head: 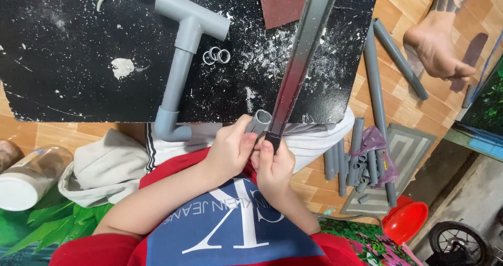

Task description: The person assembles gray PVC pipes and fittings on a black table. They connect a straight pipe to an elbow joint, then attach a T-joint to form a structure. The person uses sandpaper to smooth the ends of the pipes and fittings before connecting them.

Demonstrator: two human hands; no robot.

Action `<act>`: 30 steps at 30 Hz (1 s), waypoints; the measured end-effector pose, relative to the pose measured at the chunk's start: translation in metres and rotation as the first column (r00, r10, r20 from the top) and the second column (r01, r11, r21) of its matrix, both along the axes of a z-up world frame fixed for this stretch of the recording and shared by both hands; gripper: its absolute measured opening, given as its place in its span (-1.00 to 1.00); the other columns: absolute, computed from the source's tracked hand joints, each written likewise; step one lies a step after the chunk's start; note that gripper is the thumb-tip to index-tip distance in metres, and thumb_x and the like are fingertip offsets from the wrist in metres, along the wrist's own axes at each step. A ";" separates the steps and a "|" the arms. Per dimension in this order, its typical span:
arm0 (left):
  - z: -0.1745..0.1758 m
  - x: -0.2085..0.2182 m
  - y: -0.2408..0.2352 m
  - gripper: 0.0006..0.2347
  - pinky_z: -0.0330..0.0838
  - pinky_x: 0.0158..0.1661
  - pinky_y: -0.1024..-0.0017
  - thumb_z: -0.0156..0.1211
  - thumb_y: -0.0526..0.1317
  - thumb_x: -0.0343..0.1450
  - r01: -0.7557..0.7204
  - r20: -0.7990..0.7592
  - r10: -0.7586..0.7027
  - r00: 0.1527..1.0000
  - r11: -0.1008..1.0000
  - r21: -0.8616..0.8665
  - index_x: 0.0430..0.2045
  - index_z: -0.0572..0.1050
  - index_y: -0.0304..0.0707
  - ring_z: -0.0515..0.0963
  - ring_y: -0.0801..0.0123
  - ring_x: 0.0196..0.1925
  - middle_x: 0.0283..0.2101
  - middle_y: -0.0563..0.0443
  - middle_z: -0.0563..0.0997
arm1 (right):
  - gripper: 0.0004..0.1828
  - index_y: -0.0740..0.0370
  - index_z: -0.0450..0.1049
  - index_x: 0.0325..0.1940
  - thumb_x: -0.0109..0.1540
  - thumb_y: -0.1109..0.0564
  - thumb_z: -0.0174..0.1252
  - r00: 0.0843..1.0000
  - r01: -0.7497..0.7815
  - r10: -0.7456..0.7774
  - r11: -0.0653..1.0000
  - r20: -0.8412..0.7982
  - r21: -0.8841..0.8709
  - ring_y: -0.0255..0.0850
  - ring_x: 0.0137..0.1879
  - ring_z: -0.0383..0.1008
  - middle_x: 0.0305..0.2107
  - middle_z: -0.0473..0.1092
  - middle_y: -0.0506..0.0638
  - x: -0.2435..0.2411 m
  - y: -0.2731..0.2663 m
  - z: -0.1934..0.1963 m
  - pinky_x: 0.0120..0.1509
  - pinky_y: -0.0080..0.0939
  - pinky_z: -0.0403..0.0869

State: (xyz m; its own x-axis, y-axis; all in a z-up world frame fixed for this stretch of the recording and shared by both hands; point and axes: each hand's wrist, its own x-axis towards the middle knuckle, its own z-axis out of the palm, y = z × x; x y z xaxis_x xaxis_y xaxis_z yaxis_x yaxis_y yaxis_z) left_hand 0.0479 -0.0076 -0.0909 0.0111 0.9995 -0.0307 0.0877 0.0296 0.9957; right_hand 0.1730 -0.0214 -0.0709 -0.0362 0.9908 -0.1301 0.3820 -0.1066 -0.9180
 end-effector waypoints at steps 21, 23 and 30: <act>0.009 0.000 -0.008 -0.48 0.14 -0.81 0.63 -0.44 0.10 0.54 0.257 0.822 0.049 0.568 0.938 -0.233 -0.51 0.38 -0.39 0.17 0.51 -0.87 -0.85 0.05 0.21 | -0.64 0.41 0.46 -0.27 0.39 0.11 -0.16 0.998 0.007 -0.006 1.000 -0.070 0.005 -0.33 -0.77 0.17 -0.89 0.22 -0.06 0.030 0.021 0.005 -0.60 -0.36 0.28; 0.019 -0.004 -0.012 -0.46 0.13 -0.83 0.61 -0.40 0.12 0.52 0.298 0.847 0.032 0.531 0.928 -0.223 -0.55 0.38 -0.42 0.20 0.48 -0.90 -0.87 0.03 0.21 | -0.67 0.42 0.46 -0.09 0.41 0.14 -0.19 0.997 0.014 -0.019 0.998 0.081 0.055 -0.34 -0.65 0.17 -0.80 0.22 -0.06 0.035 0.039 0.000 -0.51 -0.37 0.26; 0.044 -0.023 -0.014 -0.47 0.22 -0.74 0.63 -0.36 0.10 0.52 0.320 0.837 -0.100 0.538 0.943 -0.093 -0.56 0.42 -0.41 0.24 0.53 -0.83 -0.83 0.04 0.29 | -0.70 0.27 0.46 0.12 0.31 0.16 0.20 0.816 -0.001 -0.142 0.969 0.561 0.246 0.10 -0.14 0.51 -0.26 0.47 0.17 0.045 0.075 -0.041 -0.04 0.00 0.45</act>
